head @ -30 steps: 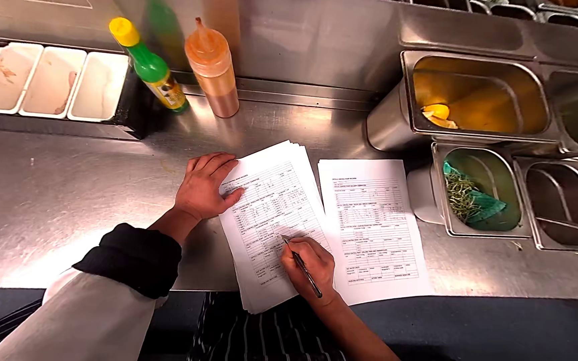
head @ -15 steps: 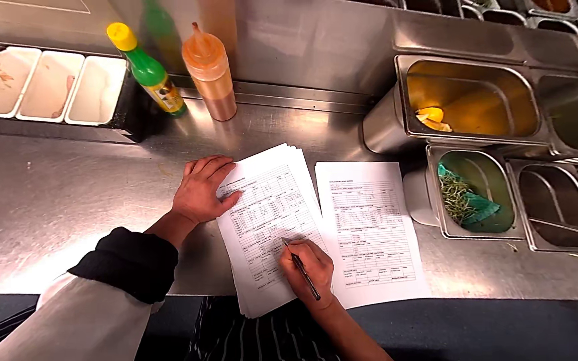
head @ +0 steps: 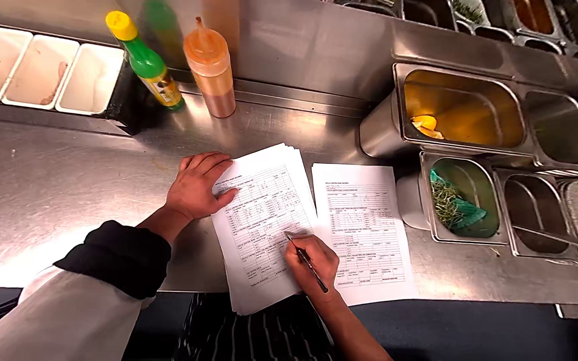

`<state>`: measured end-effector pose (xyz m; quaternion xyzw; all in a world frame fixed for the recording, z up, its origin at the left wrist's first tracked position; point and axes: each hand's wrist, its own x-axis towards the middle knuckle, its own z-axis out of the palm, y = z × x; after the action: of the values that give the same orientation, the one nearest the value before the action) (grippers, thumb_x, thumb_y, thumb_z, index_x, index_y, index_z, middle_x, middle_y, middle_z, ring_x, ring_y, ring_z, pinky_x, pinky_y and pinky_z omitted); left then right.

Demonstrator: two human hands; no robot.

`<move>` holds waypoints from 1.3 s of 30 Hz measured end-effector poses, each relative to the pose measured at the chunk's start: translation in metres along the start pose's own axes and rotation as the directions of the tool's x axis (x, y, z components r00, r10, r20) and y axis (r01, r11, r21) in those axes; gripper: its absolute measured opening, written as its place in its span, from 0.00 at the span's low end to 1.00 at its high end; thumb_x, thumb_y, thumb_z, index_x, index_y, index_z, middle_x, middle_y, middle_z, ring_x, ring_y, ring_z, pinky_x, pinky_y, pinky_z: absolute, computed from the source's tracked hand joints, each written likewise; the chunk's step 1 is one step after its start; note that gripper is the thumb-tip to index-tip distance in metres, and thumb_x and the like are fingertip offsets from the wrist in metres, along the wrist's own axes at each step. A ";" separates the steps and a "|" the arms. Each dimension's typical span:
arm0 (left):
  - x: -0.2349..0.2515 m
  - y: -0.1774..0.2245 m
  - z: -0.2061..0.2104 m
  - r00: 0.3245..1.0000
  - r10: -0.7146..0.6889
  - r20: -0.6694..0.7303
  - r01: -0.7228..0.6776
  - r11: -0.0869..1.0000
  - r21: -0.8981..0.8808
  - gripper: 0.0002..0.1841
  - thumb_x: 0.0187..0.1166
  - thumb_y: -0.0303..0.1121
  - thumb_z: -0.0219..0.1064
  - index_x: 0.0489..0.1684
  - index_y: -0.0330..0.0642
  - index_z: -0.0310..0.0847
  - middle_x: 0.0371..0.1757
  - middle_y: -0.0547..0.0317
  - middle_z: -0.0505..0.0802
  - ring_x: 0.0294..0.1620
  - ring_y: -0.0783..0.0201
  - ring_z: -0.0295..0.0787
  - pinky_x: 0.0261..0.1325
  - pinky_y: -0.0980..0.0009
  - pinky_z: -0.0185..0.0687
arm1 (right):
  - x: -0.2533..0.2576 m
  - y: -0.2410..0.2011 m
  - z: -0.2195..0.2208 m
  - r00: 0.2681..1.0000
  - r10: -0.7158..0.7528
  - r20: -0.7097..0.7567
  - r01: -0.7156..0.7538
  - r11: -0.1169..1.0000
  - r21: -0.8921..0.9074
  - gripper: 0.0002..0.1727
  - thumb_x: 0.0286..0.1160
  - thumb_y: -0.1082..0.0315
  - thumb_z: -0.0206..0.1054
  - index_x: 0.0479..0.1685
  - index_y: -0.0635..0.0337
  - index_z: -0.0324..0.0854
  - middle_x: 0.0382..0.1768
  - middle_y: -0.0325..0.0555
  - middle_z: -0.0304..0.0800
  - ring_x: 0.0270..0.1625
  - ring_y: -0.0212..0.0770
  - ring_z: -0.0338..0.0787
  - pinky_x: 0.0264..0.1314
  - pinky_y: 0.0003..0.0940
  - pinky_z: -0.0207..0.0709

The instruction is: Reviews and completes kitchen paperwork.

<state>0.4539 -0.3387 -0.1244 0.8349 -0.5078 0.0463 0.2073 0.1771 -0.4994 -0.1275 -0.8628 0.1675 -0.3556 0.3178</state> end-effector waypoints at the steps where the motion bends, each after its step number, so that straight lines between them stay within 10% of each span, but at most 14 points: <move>1: 0.000 0.000 0.000 1.000 0.001 -0.004 -0.001 1.000 -0.001 0.36 0.73 0.65 0.58 0.69 0.46 0.86 0.75 0.53 0.87 0.78 0.48 0.79 0.76 0.42 0.66 | -0.001 0.000 0.000 1.000 -0.014 -0.001 0.014 1.000 -0.006 0.05 0.60 0.73 0.72 0.20 0.59 0.87 0.27 0.43 0.94 0.32 0.31 0.93 0.34 0.21 0.87; 39: 0.001 0.001 -0.001 1.000 -0.005 -0.003 0.005 1.000 0.001 0.37 0.72 0.65 0.58 0.68 0.46 0.86 0.75 0.52 0.87 0.78 0.48 0.79 0.76 0.42 0.66 | -0.012 -0.001 -0.009 0.997 -0.074 -0.019 0.074 0.996 0.052 0.11 0.65 0.69 0.67 0.16 0.55 0.79 0.22 0.41 0.88 0.27 0.33 0.89 0.28 0.25 0.82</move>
<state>0.4539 -0.3393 -0.1234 0.8362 -0.5055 0.0472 0.2075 0.1619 -0.4965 -0.1281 -0.8567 0.1288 -0.3789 0.3255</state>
